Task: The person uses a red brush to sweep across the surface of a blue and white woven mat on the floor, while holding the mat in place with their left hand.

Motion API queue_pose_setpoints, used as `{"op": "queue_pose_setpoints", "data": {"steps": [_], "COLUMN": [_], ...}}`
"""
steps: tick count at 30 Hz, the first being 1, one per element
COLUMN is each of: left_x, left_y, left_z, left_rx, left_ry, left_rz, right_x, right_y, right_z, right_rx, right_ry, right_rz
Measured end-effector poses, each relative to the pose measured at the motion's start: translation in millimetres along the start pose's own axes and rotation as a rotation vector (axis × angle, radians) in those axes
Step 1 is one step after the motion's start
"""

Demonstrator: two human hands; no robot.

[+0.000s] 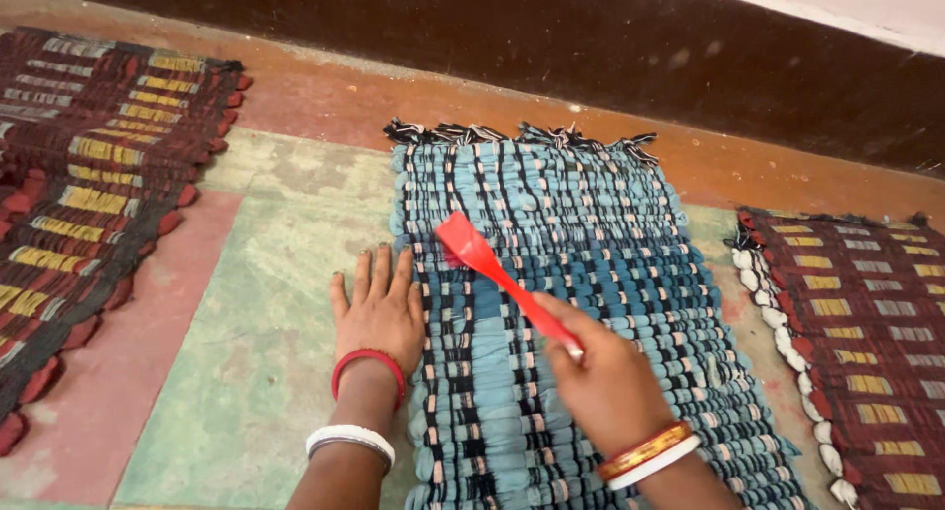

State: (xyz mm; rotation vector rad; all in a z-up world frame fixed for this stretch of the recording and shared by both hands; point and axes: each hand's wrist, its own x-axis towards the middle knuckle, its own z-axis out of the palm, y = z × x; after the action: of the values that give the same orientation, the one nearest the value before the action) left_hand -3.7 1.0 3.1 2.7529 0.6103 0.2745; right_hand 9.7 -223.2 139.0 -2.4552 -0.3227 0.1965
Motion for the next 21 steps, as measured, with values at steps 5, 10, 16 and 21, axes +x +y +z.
{"op": "queue_pose_setpoints", "data": {"steps": [5, 10, 16, 21], "left_x": [0.6, 0.0, 21.0, 36.8], "left_y": [-0.8, -2.5, 19.0, 36.2], "left_z": [2.0, 2.1, 0.7, 23.6], "left_rx": [-0.015, -0.043, -0.075, 0.035], "left_ry": [0.004, 0.031, -0.094, -0.049], "left_rz": [-0.001, 0.012, -0.113, 0.119], "right_x": [17.4, 15.4, 7.7, 11.8], "right_y": [55.0, 63.2, 7.7, 14.7], "right_z": [-31.5, -55.9, -35.8, -17.5], "right_rx": [0.013, 0.08, -0.015, -0.077], "right_ry": [-0.02, 0.046, 0.07, -0.047], "right_rz": [0.008, 0.022, 0.038, 0.108]}}
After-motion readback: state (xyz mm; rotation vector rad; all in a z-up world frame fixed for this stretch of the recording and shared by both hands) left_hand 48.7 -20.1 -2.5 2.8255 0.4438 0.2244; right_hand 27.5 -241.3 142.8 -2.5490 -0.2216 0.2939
